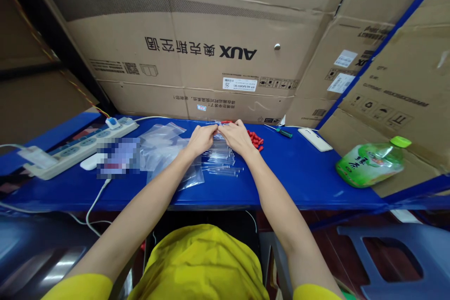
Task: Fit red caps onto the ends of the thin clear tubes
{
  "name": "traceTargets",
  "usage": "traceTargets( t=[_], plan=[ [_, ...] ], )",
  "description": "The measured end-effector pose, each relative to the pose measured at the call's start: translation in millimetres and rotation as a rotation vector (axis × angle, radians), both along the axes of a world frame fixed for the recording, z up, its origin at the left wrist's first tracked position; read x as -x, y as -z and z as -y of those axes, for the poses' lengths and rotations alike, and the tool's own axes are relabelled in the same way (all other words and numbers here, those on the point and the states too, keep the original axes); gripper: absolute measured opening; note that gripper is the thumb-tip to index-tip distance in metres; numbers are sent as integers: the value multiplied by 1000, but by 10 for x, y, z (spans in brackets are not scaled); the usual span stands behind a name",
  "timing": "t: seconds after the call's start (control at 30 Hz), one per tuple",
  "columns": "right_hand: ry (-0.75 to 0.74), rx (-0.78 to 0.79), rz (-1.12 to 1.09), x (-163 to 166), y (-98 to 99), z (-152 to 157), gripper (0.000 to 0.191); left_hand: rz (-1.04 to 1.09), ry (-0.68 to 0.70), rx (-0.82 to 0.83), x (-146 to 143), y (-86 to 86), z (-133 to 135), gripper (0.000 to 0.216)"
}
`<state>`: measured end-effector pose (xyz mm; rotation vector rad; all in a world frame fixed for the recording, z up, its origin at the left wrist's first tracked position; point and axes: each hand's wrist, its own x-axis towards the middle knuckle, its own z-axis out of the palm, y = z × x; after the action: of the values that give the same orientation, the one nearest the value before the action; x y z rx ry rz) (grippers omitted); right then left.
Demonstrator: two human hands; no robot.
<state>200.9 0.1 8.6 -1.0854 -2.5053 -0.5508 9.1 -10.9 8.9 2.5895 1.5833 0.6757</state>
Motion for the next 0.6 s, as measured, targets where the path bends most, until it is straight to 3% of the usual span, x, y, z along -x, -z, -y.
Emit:
traceTargets(
  t=[0.17, 0.47, 0.6],
  plan=[
    [11, 9, -35, -56, -25, -20, 45, 64, 44, -11, 4, 7, 7, 28],
    [20, 36, -29, -128, 49, -55, 41, -138, 80, -41, -43, 100, -14, 30],
    [-4, 56, -33, -100, 54, -48, 37, -137, 80, -15, -56, 65, 5, 28]
  ],
)
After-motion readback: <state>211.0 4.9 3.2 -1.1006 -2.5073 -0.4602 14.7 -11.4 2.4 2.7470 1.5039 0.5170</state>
